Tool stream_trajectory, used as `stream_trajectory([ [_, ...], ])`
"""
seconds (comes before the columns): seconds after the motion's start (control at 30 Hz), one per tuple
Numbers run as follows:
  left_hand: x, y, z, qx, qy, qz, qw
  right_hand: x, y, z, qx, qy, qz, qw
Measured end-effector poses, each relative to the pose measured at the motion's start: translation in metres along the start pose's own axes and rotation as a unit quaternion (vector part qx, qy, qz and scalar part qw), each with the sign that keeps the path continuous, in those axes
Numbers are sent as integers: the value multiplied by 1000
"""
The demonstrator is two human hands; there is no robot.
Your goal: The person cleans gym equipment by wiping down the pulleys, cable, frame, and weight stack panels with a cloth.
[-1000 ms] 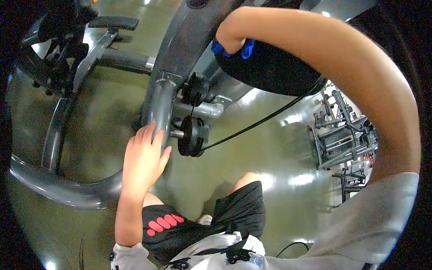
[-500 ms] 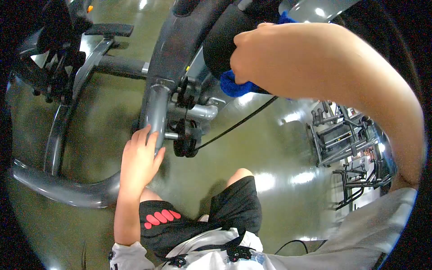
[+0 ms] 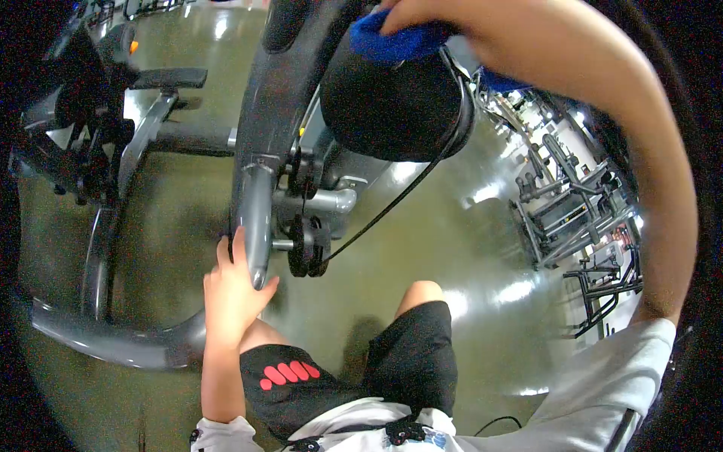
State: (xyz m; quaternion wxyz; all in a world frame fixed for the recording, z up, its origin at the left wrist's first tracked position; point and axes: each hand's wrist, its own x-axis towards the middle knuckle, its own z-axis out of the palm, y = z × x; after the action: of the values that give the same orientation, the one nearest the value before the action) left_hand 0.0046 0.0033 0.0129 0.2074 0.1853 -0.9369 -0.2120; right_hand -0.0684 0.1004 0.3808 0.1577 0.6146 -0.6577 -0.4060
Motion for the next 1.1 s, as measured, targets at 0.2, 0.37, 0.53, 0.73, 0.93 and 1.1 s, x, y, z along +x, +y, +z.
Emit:
stream_trajectory([
  [0.2,1,2,0,-28,-110,-63,992,1,-13,64,12,-68,5,998],
  [0.37,-1,3,2,7,-103,-65,993,-32,-81,65,120,-66,-167,976],
  [0.53,-7,3,9,33,-83,-50,995,-67,-116,126,223,-13,-248,943],
  [0.73,-8,14,7,58,-54,-87,993,-52,-78,235,300,-44,-280,911],
  [0.93,-9,23,6,104,-66,-87,989,14,-59,332,355,-126,-241,894],
  [1.1,-6,32,10,111,-59,-105,986,79,-59,400,520,-30,-337,784],
])
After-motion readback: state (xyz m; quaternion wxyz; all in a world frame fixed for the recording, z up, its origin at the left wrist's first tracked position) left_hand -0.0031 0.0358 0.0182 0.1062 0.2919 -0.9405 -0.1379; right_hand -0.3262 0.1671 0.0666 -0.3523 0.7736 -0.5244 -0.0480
